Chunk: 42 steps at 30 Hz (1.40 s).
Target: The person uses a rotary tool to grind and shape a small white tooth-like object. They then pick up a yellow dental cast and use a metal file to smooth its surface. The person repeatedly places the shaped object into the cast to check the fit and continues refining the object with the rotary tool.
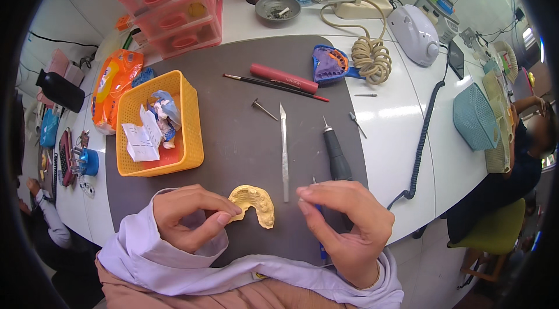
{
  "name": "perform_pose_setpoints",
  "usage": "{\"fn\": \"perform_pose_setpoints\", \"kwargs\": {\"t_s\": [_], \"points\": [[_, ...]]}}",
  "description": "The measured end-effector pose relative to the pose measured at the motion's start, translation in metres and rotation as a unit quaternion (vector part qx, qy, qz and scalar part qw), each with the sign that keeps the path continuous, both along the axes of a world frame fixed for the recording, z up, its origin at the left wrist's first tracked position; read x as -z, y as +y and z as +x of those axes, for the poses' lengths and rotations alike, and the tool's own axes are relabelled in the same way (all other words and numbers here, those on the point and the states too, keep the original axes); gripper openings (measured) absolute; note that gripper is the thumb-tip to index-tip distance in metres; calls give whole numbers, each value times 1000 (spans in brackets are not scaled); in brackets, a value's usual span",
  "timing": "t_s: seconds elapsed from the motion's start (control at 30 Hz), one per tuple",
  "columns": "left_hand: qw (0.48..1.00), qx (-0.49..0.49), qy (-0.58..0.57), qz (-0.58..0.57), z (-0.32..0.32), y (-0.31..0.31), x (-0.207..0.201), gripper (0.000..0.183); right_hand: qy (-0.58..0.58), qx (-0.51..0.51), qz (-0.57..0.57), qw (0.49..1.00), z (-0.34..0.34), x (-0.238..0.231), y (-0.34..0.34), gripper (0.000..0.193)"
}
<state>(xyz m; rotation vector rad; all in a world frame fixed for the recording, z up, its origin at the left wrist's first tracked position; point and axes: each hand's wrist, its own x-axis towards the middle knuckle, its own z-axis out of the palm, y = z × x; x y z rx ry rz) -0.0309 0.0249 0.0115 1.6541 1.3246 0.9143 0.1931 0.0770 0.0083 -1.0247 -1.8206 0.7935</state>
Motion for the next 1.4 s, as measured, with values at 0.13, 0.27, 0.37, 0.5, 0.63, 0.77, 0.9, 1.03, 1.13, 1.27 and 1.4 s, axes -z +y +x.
{"fn": "perform_pose_setpoints", "kwargs": {"t_s": [0.13,0.27,0.37,0.5,0.63,0.77,0.9,1.03,1.13,1.27,1.4], "points": [[976,-21,133,174,-4,5,21,30,-52,-28,-68,996,-11,-1,6,19],[974,-61,149,157,-3,11,25,36,-95,-68,-32,993,-26,2,13,17],[974,-59,186,118,2,12,29,39,-137,-91,-10,986,-37,6,16,17],[973,-72,203,81,7,4,36,33,-153,-100,-40,982,-42,13,18,17],[961,-116,226,107,14,3,45,27,-128,-111,-80,982,-44,16,19,17],[957,-121,240,112,17,3,47,27,-110,-128,-109,980,-40,18,17,19],[961,-96,227,127,13,4,48,27,-77,-142,-86,983,-39,17,17,20],[968,-81,198,128,10,-3,44,25,-39,-175,-78,981,-40,18,18,18],[973,-42,159,163,10,1,45,32,1,-163,-149,975,-35,22,13,17],[981,-58,118,142,15,2,37,39,68,-175,-201,961,-33,22,13,21],[993,-65,50,91,16,3,35,47,89,-170,-215,958,-32,21,12,24]]}}
